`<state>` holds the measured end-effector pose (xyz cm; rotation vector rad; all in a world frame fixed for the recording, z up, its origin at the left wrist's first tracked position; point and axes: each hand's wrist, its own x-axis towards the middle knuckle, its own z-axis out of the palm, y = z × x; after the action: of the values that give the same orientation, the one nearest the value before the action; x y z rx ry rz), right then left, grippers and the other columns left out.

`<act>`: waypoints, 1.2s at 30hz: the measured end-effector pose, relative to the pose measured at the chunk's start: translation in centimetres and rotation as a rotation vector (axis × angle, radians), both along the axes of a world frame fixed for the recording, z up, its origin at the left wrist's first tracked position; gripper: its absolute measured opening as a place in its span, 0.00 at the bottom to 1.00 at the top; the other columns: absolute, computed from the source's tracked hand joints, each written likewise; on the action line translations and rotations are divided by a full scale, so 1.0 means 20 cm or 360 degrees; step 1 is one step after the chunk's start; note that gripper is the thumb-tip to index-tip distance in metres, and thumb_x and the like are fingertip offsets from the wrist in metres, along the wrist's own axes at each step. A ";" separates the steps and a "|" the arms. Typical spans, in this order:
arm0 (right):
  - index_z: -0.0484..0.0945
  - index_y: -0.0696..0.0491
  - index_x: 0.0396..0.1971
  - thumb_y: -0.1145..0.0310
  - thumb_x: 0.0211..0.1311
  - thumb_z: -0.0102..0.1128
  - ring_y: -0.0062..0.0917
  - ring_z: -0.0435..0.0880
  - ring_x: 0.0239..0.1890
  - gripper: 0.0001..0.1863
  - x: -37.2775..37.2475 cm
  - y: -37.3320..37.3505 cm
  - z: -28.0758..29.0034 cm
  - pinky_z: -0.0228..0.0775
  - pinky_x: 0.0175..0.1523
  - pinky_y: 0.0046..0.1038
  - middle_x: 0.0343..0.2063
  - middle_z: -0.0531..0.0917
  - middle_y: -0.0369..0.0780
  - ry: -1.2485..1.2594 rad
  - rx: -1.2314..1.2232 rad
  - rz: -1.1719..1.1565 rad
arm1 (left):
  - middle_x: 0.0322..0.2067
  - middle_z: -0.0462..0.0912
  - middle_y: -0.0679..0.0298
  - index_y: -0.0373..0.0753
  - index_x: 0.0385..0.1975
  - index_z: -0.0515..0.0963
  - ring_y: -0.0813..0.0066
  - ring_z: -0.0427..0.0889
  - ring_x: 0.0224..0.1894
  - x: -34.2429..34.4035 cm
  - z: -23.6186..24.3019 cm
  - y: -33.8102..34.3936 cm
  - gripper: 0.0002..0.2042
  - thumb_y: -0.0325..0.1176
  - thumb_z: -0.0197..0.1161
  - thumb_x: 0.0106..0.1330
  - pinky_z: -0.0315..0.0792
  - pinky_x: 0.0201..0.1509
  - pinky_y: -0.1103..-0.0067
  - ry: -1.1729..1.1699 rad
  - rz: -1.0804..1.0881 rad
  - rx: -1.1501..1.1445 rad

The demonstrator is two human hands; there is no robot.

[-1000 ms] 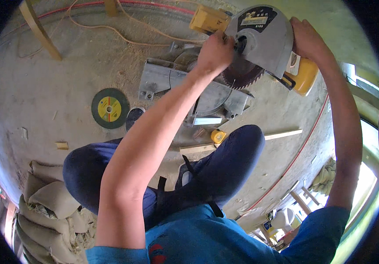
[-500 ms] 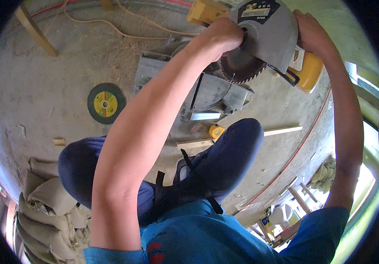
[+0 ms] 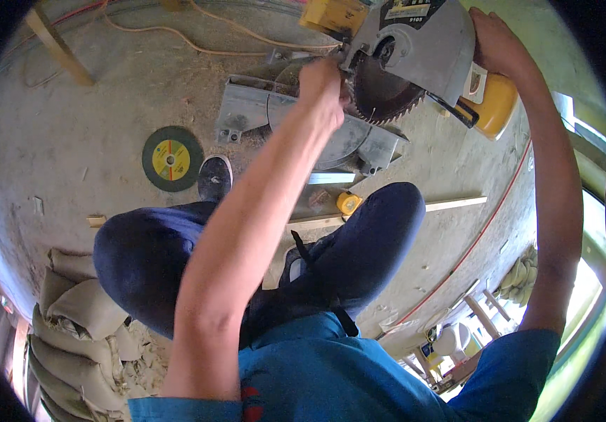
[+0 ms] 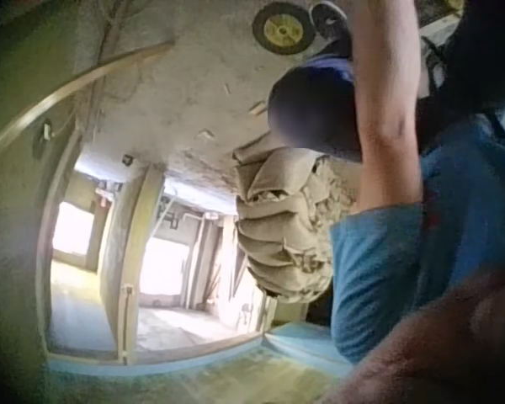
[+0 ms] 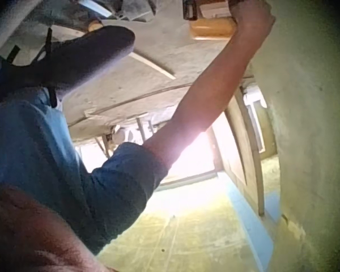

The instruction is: Replacing the circular saw blade on a miter saw by loosening the bolt and switching the discs.

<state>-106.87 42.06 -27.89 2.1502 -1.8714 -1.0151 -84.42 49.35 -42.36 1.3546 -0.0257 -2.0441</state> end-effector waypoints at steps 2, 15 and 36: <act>0.72 0.57 0.52 0.77 0.43 0.70 0.47 0.76 0.52 0.31 -0.22 -0.04 -0.05 0.66 0.62 0.38 0.51 0.76 0.50 -0.0097 -0.0010 0.0255 | 0.21 0.71 0.69 0.43 0.31 0.72 0.81 0.64 0.18 -0.03 -0.07 0.19 0.08 0.37 0.50 0.71 0.58 0.21 0.83 0.0225 -0.0012 0.0160; 0.79 0.57 0.40 0.66 0.54 0.61 0.43 0.76 0.49 0.14 -0.02 -0.08 0.00 0.63 0.60 0.47 0.42 0.81 0.48 -0.0018 0.0063 -0.0040 | 0.28 0.77 0.66 0.37 0.35 0.75 0.78 0.65 0.19 -0.18 -0.34 0.25 0.06 0.32 0.56 0.70 0.56 0.19 0.81 0.1091 0.0629 0.0596; 0.80 0.57 0.34 0.66 0.51 0.61 0.41 0.78 0.44 0.12 -0.12 -0.05 -0.02 0.68 0.53 0.37 0.36 0.81 0.49 -0.2018 0.0173 0.1131 | 0.19 0.70 0.72 0.44 0.27 0.76 0.79 0.62 0.21 -0.23 -0.28 0.30 0.15 0.48 0.59 0.68 0.54 0.24 0.80 0.0864 0.0492 0.0740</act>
<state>-109.25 40.99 -28.27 3.4642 -0.9243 0.5577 -89.09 55.32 -47.93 0.9259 0.8862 -2.1459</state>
